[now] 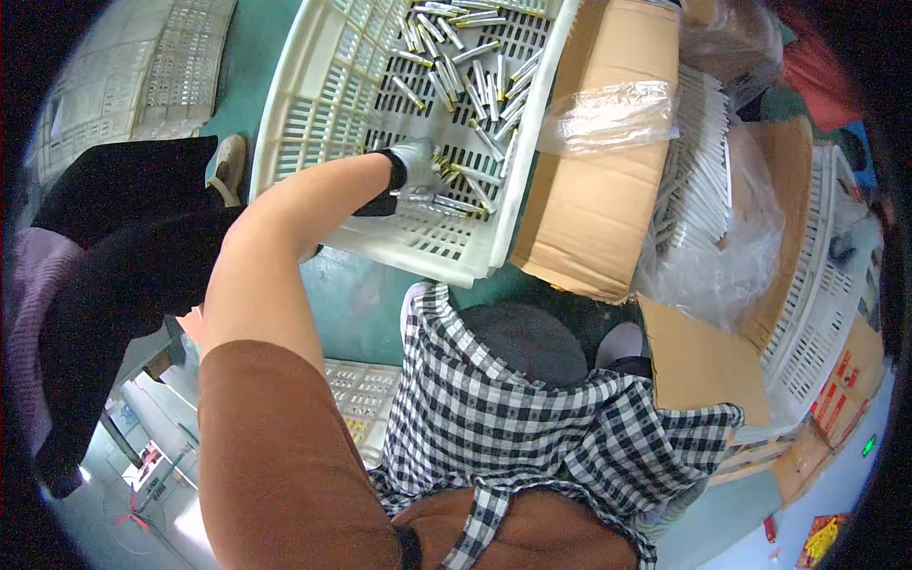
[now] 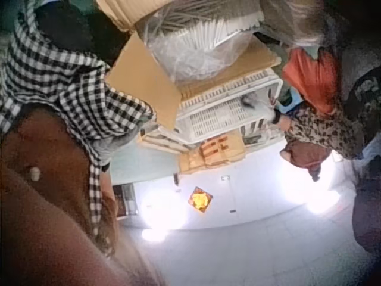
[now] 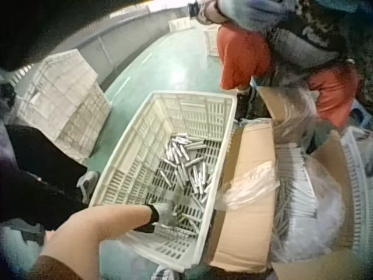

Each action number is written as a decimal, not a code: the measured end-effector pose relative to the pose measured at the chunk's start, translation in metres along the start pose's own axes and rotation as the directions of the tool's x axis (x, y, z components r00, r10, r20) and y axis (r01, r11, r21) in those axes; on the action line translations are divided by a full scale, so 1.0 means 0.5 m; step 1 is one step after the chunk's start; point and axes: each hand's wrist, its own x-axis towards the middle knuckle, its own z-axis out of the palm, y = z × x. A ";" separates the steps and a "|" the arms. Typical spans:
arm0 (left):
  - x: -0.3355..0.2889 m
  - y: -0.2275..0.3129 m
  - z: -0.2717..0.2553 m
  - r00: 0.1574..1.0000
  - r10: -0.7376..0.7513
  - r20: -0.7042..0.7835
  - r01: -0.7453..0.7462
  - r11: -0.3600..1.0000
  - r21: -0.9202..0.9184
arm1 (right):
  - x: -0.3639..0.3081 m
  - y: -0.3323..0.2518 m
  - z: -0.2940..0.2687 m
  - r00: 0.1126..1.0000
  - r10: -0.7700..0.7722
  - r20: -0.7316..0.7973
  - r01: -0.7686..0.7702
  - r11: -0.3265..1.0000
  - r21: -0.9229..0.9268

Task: Assembling small gold and white tubular components by hand in a factory setting.

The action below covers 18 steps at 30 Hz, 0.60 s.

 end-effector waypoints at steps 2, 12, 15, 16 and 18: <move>-0.019 0.046 -0.016 0.981 0.120 0.152 -0.134 0.987 0.084 | -0.001 -0.005 -0.010 1.000 0.008 0.011 -0.008 1.000 -0.006; -0.023 0.079 0.000 0.987 0.126 -0.096 -0.105 0.974 0.199 | 0.015 0.023 -0.033 0.998 0.066 0.023 -0.067 0.997 0.037; -0.025 0.106 -0.007 0.971 0.222 -0.091 -0.165 0.893 0.418 | -0.012 0.014 -0.034 0.906 -0.346 0.244 0.395 0.898 -0.195; -0.005 0.095 0.010 0.947 0.313 -0.072 -0.238 0.833 0.499 | -0.009 0.018 -0.028 0.905 -0.354 0.237 0.399 0.899 -0.180; 0.030 0.100 0.020 0.892 0.451 -0.019 -0.397 0.805 0.441 | -0.004 0.024 -0.013 0.987 -0.068 0.148 0.084 0.991 -0.105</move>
